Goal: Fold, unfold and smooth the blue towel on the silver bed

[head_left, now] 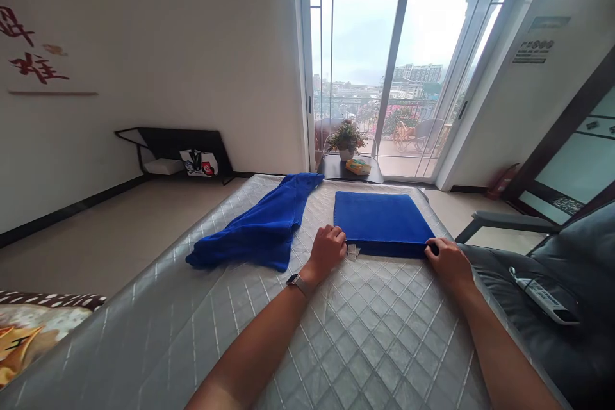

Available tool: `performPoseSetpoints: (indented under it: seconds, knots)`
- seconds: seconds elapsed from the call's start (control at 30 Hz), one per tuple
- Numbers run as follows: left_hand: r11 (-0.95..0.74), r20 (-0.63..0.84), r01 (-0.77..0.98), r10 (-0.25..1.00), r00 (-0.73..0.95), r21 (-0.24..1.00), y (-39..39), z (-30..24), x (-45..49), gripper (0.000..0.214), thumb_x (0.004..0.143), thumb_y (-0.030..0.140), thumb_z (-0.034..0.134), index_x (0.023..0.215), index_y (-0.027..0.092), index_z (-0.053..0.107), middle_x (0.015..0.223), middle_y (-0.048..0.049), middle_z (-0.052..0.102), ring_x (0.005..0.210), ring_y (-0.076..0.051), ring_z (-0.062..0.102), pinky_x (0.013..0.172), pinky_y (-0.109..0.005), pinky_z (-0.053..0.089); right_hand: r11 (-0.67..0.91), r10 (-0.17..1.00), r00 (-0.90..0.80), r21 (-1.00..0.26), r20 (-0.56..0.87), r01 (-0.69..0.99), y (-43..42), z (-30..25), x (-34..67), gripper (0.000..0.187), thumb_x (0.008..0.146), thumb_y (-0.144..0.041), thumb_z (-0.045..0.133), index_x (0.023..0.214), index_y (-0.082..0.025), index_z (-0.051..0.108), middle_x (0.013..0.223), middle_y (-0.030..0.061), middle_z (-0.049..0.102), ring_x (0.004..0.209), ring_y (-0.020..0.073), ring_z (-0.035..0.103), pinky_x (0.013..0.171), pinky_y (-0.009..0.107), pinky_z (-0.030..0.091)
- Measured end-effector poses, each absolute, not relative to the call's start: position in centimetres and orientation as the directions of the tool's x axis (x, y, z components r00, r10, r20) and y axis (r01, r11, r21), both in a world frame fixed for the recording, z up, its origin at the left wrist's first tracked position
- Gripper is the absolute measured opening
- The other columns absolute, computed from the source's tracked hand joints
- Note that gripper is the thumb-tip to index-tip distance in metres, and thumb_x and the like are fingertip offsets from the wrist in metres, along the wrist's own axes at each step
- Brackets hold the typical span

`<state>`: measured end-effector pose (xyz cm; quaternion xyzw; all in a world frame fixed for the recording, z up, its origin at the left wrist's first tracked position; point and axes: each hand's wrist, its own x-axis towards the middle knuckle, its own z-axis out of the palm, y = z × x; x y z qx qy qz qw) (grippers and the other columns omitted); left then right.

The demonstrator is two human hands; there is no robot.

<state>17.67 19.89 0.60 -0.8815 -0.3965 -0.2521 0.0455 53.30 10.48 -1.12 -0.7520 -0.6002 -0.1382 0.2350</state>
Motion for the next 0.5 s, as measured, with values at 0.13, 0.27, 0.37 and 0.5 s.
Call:
performPoseSetpoints:
  seconds: [0.13, 0.27, 0.37, 0.5]
  knots:
    - [-0.674, 0.451, 0.737, 0.673, 0.586, 0.048, 19.7, 0.9, 17.8, 0.007, 0.091, 0.021, 0.059, 0.092, 0.020, 0.066, 0.099, -0.0078, 0.068, 0.103, -0.026, 0.058, 0.092, -0.041, 0.040, -0.273, 0.856, 0.286, -0.092, 0.432, 0.958, 9.9, 0.2, 52.2, 0.030, 0.092, -0.037, 0.052, 0.105, -0.024, 0.075, 0.113, 0.0065, 0.074, 0.105, 0.0288, 0.062, 0.091, 0.042, 0.045]
    - [-0.661, 0.427, 0.751, 0.681, 0.595, 0.008, 19.4, 1.3, 18.0, 0.007, 0.089, 0.022, 0.060, 0.091, 0.020, 0.067, 0.098, -0.0076, 0.068, 0.102, -0.025, 0.060, 0.092, -0.040, 0.041, -0.303, 0.858, 0.244, 0.062, 0.452, 0.951, 9.7, 1.3, 50.9, 0.029, 0.092, -0.036, 0.051, 0.093, -0.022, 0.078, 0.114, 0.0091, 0.072, 0.105, 0.0307, 0.060, 0.089, 0.043, 0.044]
    - [-0.655, 0.398, 0.756, 0.696, 0.598, 0.011, 19.1, 2.0, 18.3, 0.011, 0.090, 0.026, 0.060, 0.092, 0.018, 0.068, 0.097, -0.0086, 0.069, 0.100, -0.025, 0.063, 0.091, -0.039, 0.042, -0.244, 0.866, 0.167, 0.107, 0.471, 0.964, 10.0, 1.9, 49.7, 0.029, 0.092, -0.033, 0.051, 0.092, -0.018, 0.076, 0.117, 0.0135, 0.069, 0.104, 0.0293, 0.061, 0.092, 0.042, 0.046]
    - [-0.589, 0.327, 0.808, 0.768, 0.550, 0.024, 19.7, 4.5, 17.3, 0.032, 0.097, 0.042, 0.053, 0.100, 0.015, 0.070, 0.102, -0.0124, 0.073, 0.099, -0.026, 0.067, 0.093, -0.041, 0.044, -0.130, 0.846, 0.135, -0.046, 0.515, 0.990, 10.2, 5.6, 46.2, 0.028, 0.093, -0.032, 0.049, 0.096, -0.019, 0.074, 0.108, 0.0126, 0.070, 0.094, 0.0265, 0.065, 0.082, 0.038, 0.050]
